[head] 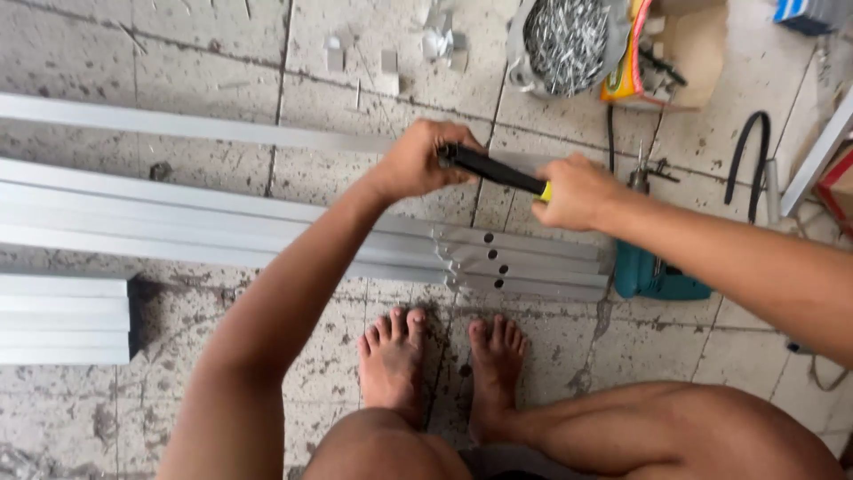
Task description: Assembling aluminum frames by drilling holes and securing joints with a rivet gun.
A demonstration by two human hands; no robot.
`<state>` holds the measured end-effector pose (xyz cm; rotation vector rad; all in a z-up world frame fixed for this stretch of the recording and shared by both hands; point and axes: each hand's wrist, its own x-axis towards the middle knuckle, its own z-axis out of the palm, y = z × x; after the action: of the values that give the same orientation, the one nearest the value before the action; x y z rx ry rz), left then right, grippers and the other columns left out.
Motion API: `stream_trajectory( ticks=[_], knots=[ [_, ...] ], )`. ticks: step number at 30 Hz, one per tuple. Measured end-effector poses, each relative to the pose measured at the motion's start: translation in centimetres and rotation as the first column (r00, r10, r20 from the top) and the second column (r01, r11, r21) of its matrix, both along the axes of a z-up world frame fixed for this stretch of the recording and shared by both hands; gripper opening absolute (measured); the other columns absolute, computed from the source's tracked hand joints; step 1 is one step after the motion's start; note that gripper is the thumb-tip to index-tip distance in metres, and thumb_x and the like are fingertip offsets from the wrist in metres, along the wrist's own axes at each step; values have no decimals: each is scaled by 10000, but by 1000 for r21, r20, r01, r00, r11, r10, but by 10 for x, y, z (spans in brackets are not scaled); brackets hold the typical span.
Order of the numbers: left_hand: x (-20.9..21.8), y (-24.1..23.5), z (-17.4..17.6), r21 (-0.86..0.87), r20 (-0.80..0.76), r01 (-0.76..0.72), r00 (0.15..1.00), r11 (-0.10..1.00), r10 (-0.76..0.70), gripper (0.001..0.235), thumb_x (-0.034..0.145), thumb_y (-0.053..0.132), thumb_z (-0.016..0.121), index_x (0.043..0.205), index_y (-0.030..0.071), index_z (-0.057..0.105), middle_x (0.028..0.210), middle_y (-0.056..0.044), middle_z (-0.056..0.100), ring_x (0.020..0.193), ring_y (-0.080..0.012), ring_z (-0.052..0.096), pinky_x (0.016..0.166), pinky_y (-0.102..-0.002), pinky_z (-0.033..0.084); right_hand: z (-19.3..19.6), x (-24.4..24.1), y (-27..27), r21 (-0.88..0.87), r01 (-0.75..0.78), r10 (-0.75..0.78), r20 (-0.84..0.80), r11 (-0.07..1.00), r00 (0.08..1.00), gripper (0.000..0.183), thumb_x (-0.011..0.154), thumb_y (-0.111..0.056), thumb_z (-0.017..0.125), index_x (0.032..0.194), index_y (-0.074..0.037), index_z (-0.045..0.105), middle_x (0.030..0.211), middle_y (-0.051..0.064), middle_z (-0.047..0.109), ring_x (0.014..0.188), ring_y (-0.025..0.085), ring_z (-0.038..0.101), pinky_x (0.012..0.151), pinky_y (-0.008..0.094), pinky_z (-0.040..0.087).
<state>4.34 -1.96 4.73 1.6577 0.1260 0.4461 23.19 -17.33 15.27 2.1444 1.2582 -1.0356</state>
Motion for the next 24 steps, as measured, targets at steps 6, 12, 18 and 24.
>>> stream_trajectory(
  ticks=[6, 12, 18, 24],
  knots=[
    [0, 1, 2, 113, -31, 33, 999, 993, -30, 294, 722, 14, 890, 963, 42, 725, 820, -170, 734, 790, -364, 720, 750, -422, 588, 54, -11, 24, -172, -213, 216, -5, 962, 976, 256, 742, -318, 690, 794, -76, 755, 707, 133, 717, 661, 293, 724, 576, 393, 581],
    [-4, 0, 5, 82, -30, 2, 1000, 997, 1, 308, 728, 62, 897, 985, 52, 726, 845, -186, 729, 821, -386, 722, 752, -447, 585, 60, -11, 30, -177, -88, 58, -168, 980, 984, 487, 768, -364, 724, 1029, 30, 611, 968, 219, 638, 909, 365, 606, 771, 471, 491],
    [-3, -2, 3, 81, -26, -60, 998, 995, 62, 308, 697, 66, 923, 950, 68, 748, 807, -144, 743, 794, -338, 735, 758, -407, 596, -14, 0, -2, 117, -11, 15, -40, 993, 999, 355, 772, -395, 736, 890, -62, 710, 727, 160, 676, 772, 366, 702, 675, 450, 540],
    [-17, 8, 32, 231, -37, -99, 993, 968, 110, 286, 692, 38, 929, 910, 54, 745, 760, -138, 738, 731, -326, 742, 722, -373, 603, -12, -6, -5, 340, -98, 119, -41, 935, 992, 319, 814, -368, 685, 883, -59, 720, 744, 221, 706, 797, 429, 717, 679, 499, 553]
  ],
)
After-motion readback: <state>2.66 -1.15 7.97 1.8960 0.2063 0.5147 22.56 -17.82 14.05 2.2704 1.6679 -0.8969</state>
